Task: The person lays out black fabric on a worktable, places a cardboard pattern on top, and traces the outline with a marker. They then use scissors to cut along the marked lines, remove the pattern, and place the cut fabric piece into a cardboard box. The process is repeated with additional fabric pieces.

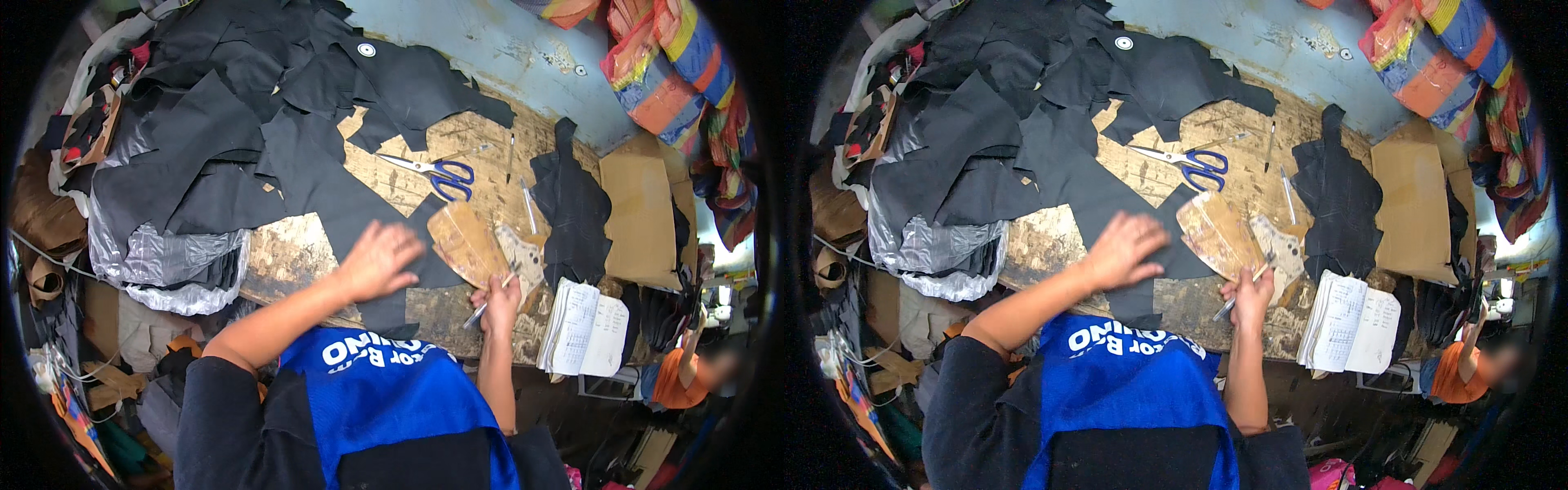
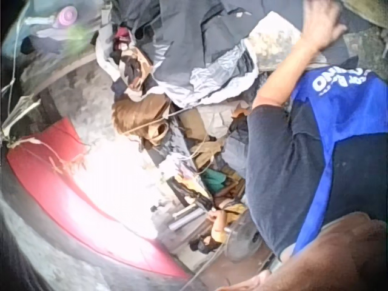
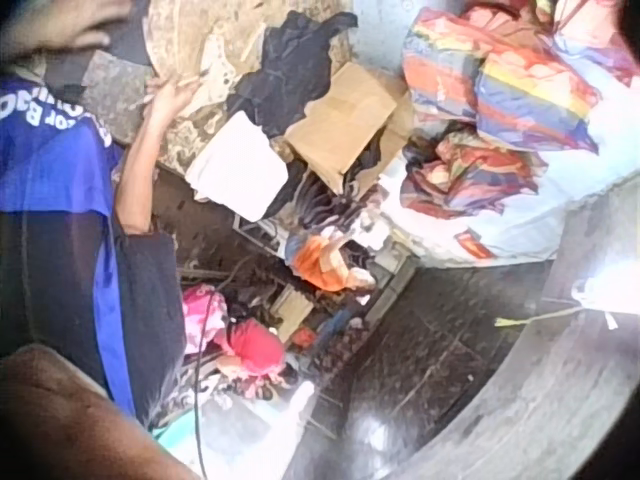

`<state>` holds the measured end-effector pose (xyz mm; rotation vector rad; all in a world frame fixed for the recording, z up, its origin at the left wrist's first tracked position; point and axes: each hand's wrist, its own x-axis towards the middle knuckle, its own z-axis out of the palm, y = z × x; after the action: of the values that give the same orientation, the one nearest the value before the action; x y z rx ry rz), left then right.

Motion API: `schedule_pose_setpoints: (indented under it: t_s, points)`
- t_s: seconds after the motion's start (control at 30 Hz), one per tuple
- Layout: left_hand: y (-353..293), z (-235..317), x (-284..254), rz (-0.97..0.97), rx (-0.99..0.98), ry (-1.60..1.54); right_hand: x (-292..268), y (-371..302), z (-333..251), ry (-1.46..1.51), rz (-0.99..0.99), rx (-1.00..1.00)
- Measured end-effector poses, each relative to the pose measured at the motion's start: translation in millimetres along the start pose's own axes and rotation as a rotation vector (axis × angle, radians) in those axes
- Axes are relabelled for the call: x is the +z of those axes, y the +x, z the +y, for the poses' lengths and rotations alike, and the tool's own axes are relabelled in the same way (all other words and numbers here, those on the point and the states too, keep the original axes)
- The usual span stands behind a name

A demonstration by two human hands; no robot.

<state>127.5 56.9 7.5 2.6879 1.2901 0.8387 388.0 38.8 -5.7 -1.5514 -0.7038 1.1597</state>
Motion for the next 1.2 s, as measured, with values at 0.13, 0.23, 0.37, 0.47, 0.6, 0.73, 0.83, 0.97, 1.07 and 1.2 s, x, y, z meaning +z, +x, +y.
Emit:
schedule_pose_setpoints:
  t_s: [0.13, 0.23, 0.37, 0.47, 0.6, 0.73, 0.83, 0.97, 1.07, 1.2]
  points:
    - [34.5, -55.8, -10.9, -0.246, -0.167, -0.059, -18.5, 22.8, 9.3, -0.028, 0.225, -0.253]
    - [47.2, -56.1, -5.1, -0.353, -0.284, -0.084, -35.0, 63.5, -7.8, -0.142, 0.399, -0.241]
    - [33.4, -30.7, 0.0, -0.184, -0.618, -0.009, -49.0, 75.3, -33.6, -0.103, 0.312, -0.089]
    - [28.0, -3.1, 7.9, -0.011, -0.805, 0.073, -35.8, 56.1, -43.6, 0.146, 0.348, -0.153]
    - [47.3, 34.0, 25.4, -0.055, -0.801, -0.055, 5.8, 29.2, -43.8, 0.399, 0.269, -0.119]
    - [48.4, 30.0, 21.0, -0.124, -0.816, -0.110, 50.0, -0.3, -13.4, 0.463, 0.037, -0.056]
    - [15.0, 11.5, 3.7, -0.081, -0.748, 0.053, 55.8, -11.9, 2.2, 0.339, -0.033, -0.036]
    - [-27.8, -12.4, -14.1, 0.065, -0.689, 0.079, 53.5, -5.6, 7.6, 0.308, -0.055, -0.029]
    - [-33.8, -45.0, -26.4, 0.247, -0.713, 0.033, 52.8, 4.6, 9.4, 0.361, -0.029, -0.034]
    - [-24.4, -112.8, -53.1, 0.469, -0.884, 0.515, 42.7, 19.9, 1.8, 0.278, 0.077, -0.077]
